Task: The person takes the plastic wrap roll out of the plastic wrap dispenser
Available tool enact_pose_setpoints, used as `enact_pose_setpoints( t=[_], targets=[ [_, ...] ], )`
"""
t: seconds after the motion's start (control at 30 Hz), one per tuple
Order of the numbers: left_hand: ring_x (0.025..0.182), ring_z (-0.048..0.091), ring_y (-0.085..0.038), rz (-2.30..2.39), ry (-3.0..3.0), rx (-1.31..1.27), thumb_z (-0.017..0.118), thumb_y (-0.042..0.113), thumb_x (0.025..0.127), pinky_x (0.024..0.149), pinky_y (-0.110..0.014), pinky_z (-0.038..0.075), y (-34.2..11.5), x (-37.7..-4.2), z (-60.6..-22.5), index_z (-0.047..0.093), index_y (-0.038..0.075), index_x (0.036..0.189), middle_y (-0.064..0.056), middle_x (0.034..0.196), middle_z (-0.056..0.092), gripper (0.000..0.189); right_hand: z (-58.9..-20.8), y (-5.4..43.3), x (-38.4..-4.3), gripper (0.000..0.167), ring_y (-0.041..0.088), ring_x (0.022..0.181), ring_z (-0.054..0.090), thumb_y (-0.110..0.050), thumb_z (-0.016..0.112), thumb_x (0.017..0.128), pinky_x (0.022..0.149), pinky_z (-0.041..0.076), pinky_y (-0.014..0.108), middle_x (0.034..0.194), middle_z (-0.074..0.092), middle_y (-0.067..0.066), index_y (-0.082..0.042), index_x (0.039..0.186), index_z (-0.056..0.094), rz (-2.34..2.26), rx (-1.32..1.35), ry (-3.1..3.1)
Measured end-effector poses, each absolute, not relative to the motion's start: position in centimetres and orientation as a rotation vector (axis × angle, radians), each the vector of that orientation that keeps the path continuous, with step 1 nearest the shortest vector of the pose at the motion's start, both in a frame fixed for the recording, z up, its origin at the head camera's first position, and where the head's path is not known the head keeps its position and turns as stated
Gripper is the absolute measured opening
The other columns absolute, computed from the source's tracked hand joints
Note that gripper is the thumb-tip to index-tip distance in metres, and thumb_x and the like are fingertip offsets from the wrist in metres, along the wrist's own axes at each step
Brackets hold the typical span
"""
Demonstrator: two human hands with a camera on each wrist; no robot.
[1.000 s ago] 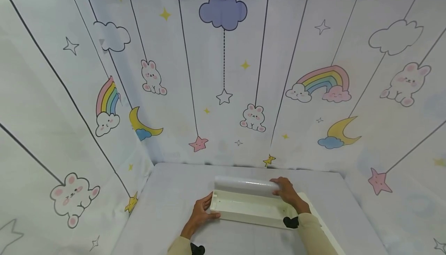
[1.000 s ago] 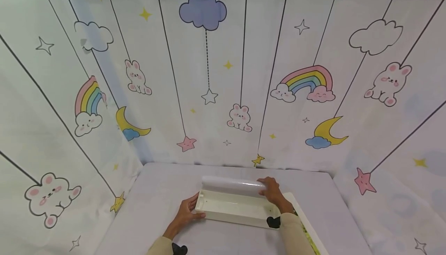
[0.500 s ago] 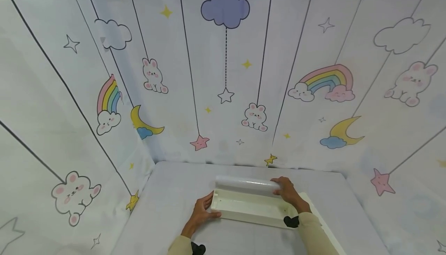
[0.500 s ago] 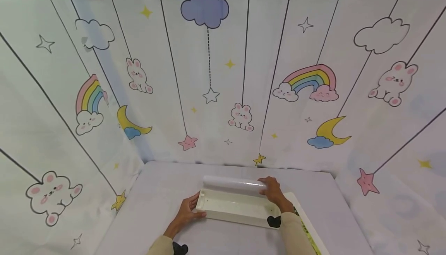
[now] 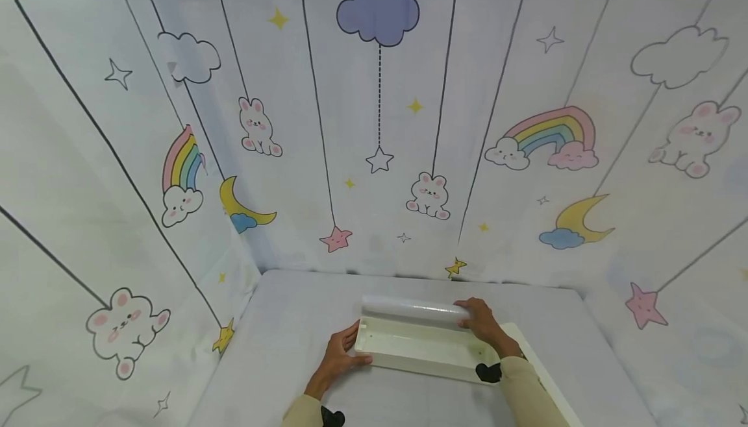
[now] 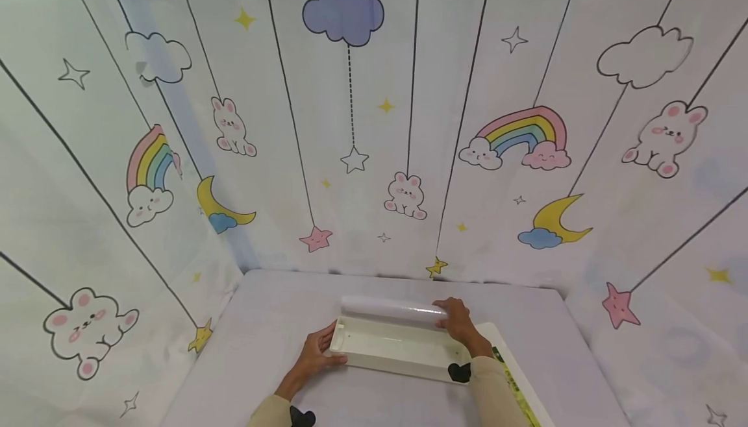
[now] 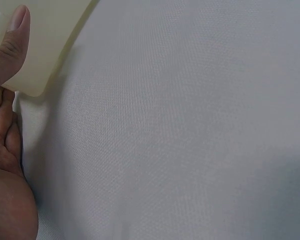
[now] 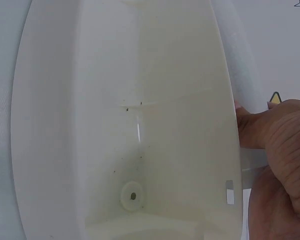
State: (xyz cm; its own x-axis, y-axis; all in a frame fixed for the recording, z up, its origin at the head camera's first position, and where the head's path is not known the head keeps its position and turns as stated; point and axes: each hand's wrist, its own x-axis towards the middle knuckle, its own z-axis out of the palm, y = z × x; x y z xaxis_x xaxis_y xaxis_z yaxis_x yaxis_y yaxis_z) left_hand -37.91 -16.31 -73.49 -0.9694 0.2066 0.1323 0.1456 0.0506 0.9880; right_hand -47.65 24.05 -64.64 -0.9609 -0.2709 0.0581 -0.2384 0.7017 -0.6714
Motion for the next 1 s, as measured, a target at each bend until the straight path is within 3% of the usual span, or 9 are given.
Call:
enact_pose_setpoints(
  t=[0.13,0.23,0.37,0.53,0.7,0.9,1.0],
  targets=[
    [0.155,0.052,-0.032,2.055,2.321,0.472,0.098,0.02,0.083,0.121,-0.017,0.047,-16.35,-37.75,-73.08,0.035,-0.011,0.164,-0.033,0.165,0.044,0.107,-64.72,24.11,-47.83,0.048,0.041,0.112,0.063,0.004,0.088,0.082,0.098,0.047,0.054,0.114,0.073,0.025,0.006,0.128,0.075,-1.092,-0.478,2.888],
    [0.156,0.05,-0.035,2.055,2.315,0.45,0.098,0.02,0.083,0.122,-0.017,0.046,-16.29,-37.72,-72.87,0.035,-0.01,0.165,-0.032,0.166,0.043,0.108,-64.67,24.2,-47.81,0.047,0.042,0.111,0.062,0.004,0.088,0.082,0.098,0.046,0.051,0.113,0.072,0.027,0.007,0.127,0.075,-1.116,-0.495,2.888],
    [0.157,0.048,-0.032,2.094,2.236,0.355,0.1,0.021,0.081,0.119,-0.009,0.043,-16.22,-37.78,-72.96,0.036,-0.005,0.167,-0.026,0.169,0.044,0.11,-64.73,24.31,-47.8,0.047,0.042,0.111,0.062,0.004,0.088,0.082,0.098,0.045,0.049,0.113,0.072,0.026,0.007,0.127,0.075,-1.13,-0.491,2.877],
    [0.156,0.05,-0.024,2.098,2.23,0.352,0.1,0.02,0.081,0.118,-0.008,0.042,-16.27,-37.8,-73.26,0.036,-0.005,0.167,-0.026,0.169,0.044,0.11,-64.89,24.39,-47.77,0.046,0.043,0.114,0.062,0.004,0.088,0.083,0.099,0.046,0.051,0.115,0.073,0.025,0.007,0.127,0.075,-1.101,-0.503,2.869],
    [0.156,0.051,-0.034,2.061,2.296,0.418,0.098,0.019,0.083,0.122,-0.016,0.045,-16.26,-37.67,-73.09,0.035,-0.009,0.165,-0.032,0.166,0.044,0.108,-64.99,24.51,-47.8,0.046,0.044,0.113,0.063,0.004,0.088,0.082,0.097,0.047,0.051,0.115,0.073,0.026,0.007,0.126,0.076,-1.096,-0.538,2.879],
    [0.157,0.047,-0.034,2.095,2.234,0.334,0.1,0.017,0.079,0.117,-0.007,0.043,-16.19,-37.79,-73.06,0.036,-0.007,0.166,-0.026,0.169,0.043,0.11,-65.14,24.49,-48.0,0.047,0.042,0.112,0.064,0.005,0.088,0.082,0.099,0.049,0.052,0.114,0.074,0.025,0.007,0.127,0.076,-1.087,-0.524,2.867],
    [0.158,0.044,-0.04,2.104,2.218,0.324,0.101,0.017,0.078,0.115,-0.004,0.042,-16.21,-37.82,-73.1,0.035,-0.007,0.166,-0.026,0.169,0.043,0.112,-65.28,24.46,-48.11,0.047,0.042,0.111,0.064,0.006,0.088,0.081,0.099,0.049,0.052,0.113,0.073,0.025,0.008,0.126,0.076,-1.09,-0.536,2.865]
  ],
)
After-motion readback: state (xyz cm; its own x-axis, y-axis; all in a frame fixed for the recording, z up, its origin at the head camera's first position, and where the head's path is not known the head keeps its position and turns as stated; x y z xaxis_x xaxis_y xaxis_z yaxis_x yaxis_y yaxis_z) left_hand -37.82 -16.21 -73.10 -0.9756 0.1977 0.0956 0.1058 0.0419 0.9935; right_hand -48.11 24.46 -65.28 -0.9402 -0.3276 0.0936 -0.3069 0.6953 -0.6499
